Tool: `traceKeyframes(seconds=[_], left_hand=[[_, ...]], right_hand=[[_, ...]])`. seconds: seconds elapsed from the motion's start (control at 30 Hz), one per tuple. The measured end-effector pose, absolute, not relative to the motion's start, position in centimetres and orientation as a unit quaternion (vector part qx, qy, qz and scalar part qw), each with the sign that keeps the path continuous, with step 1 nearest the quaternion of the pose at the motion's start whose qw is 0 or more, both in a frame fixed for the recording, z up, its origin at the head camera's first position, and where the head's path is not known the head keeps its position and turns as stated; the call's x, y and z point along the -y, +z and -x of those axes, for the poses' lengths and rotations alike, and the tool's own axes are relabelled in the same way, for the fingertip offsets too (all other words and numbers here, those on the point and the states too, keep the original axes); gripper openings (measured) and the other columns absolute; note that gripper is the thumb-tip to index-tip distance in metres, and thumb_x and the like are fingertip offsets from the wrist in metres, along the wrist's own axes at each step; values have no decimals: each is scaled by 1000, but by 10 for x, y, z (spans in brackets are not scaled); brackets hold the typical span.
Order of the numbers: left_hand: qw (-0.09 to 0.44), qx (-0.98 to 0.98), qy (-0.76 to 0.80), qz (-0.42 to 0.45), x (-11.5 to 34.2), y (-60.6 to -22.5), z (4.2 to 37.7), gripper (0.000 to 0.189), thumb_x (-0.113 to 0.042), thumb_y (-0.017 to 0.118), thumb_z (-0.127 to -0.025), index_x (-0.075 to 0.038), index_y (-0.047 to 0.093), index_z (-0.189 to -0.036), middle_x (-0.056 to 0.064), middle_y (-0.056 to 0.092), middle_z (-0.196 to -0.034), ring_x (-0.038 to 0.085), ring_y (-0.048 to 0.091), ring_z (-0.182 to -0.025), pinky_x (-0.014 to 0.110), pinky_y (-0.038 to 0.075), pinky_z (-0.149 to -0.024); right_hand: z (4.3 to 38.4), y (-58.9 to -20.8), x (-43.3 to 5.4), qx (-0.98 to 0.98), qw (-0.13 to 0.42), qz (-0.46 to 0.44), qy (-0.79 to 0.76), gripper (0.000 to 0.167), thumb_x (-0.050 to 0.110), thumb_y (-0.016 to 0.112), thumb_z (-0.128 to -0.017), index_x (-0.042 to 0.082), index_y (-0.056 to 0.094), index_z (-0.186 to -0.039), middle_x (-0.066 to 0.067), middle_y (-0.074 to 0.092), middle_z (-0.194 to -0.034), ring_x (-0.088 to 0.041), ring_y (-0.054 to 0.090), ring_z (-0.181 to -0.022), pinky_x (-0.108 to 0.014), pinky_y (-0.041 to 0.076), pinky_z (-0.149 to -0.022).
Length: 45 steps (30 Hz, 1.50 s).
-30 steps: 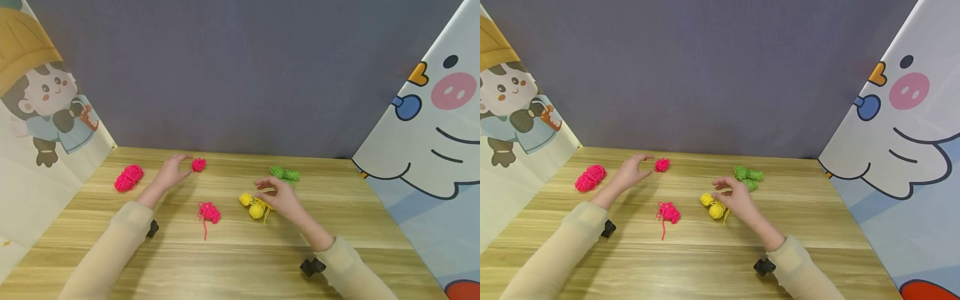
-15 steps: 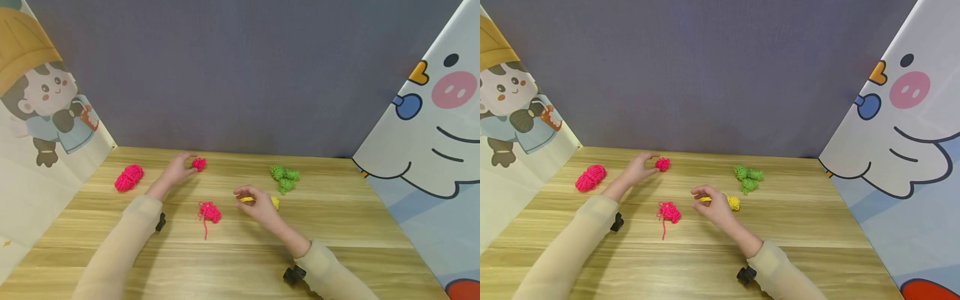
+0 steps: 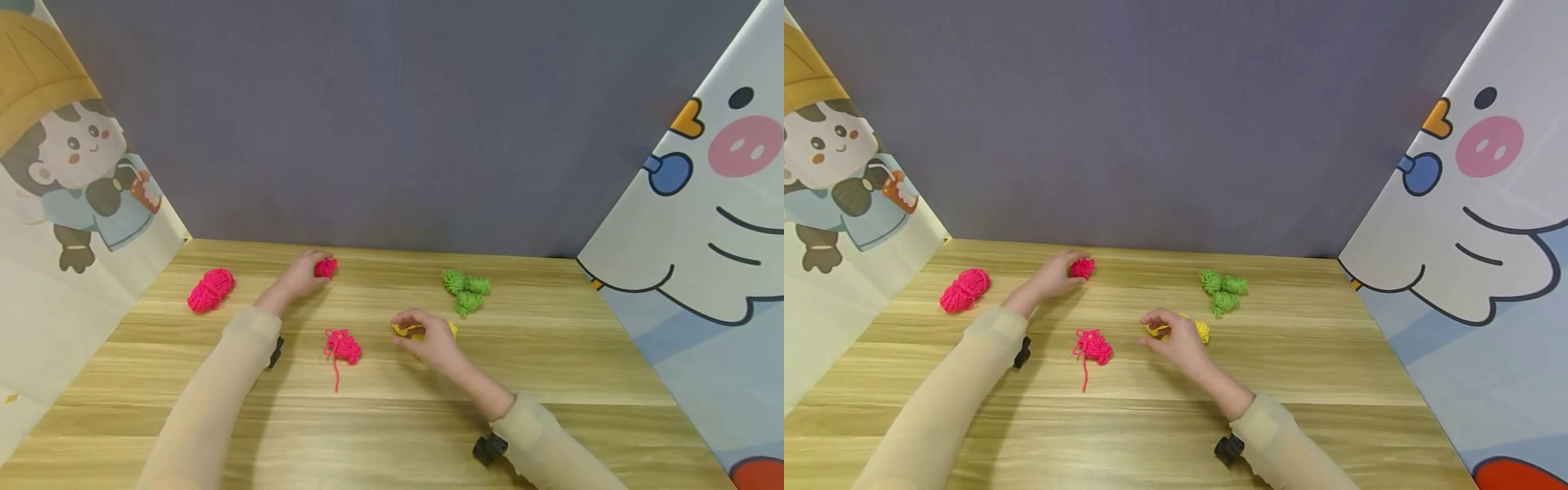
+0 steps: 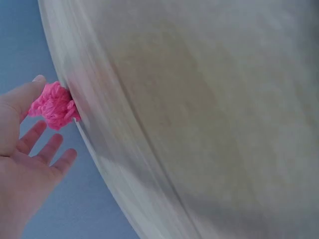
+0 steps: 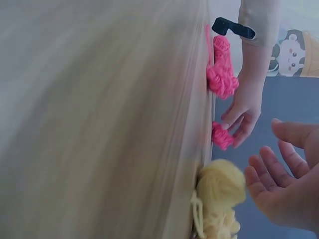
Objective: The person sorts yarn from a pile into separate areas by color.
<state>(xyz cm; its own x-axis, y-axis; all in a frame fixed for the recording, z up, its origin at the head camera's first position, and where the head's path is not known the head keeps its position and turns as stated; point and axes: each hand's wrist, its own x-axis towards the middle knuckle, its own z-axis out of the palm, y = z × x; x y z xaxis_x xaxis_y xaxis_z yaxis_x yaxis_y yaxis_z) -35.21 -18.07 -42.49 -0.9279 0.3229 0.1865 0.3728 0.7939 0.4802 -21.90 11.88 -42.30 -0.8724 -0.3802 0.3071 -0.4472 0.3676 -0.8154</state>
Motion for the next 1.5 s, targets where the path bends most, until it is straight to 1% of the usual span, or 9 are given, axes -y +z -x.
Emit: traceKeyframes(seconds=[0.13,0.33,0.4,0.53,0.63,0.73,1.13,1.33,1.5], left_hand=[[49,948,-253,189,179,-426,356,50,-5,70,-82,0,53,-129,25,49,-133,42,44,-124,52,34,-107],[47,951,-243,183,175,-425,357,43,-4,69,-82,0,57,-123,24,54,-127,39,49,-120,50,38,-104],[44,953,-241,180,174,-424,357,41,-4,69,-83,0,58,-122,23,55,-125,39,49,-119,49,38,-104],[40,954,-239,176,173,-423,356,38,-5,68,-83,2,59,-120,24,55,-123,40,49,-119,49,37,-105],[38,954,-240,175,174,-424,356,38,-4,68,-83,2,59,-120,24,56,-123,40,49,-118,49,37,-106],[40,953,-242,176,177,-427,357,37,-3,68,-83,3,60,-119,23,57,-122,39,50,-117,48,38,-105],[43,955,-241,166,182,-424,352,39,-2,70,-79,4,60,-116,24,59,-115,40,54,-110,49,44,-97],[42,949,-266,164,183,-416,347,37,-1,69,-78,4,61,-114,22,60,-108,35,58,-101,44,50,-89],[39,945,-287,153,186,-410,341,39,0,67,-78,4,59,-116,21,60,-109,33,58,-98,41,52,-86]], right_hand=[[221,-424,-130,842,31,-252,476,28,-4,75,-74,-1,65,-101,-16,68,-100,-31,65,-95,-43,54,-86],[224,-425,-142,868,27,-258,424,30,-7,75,-71,4,67,-98,-8,69,-101,-26,64,-99,-39,52,-89],[224,-425,-144,875,29,-257,410,31,-8,76,-70,5,68,-96,-6,69,-100,-24,64,-98,-38,53,-88],[224,-426,-149,888,31,-256,381,31,-5,79,-68,7,68,-95,-4,69,-97,-19,63,-89,-32,54,-77],[224,-425,-151,894,25,-261,364,30,-2,80,-69,7,69,-96,-3,69,-96,-17,59,-80,-26,51,-67],[225,-425,-152,896,13,-268,354,28,0,79,-70,7,70,-95,-2,69,-95,-16,56,-75,-22,47,-62],[231,-428,-152,905,-17,-272,326,20,7,80,-73,12,71,-90,2,69,-93,-12,52,-71,-21,43,-60],[232,-429,-154,902,-11,-286,324,18,7,80,-72,11,71,-87,0,69,-92,-10,50,-67,-20,42,-57],[234,-429,-155,899,-6,-301,318,17,8,80,-72,10,71,-86,0,69,-91,-11,52,-68,-19,43,-58]])
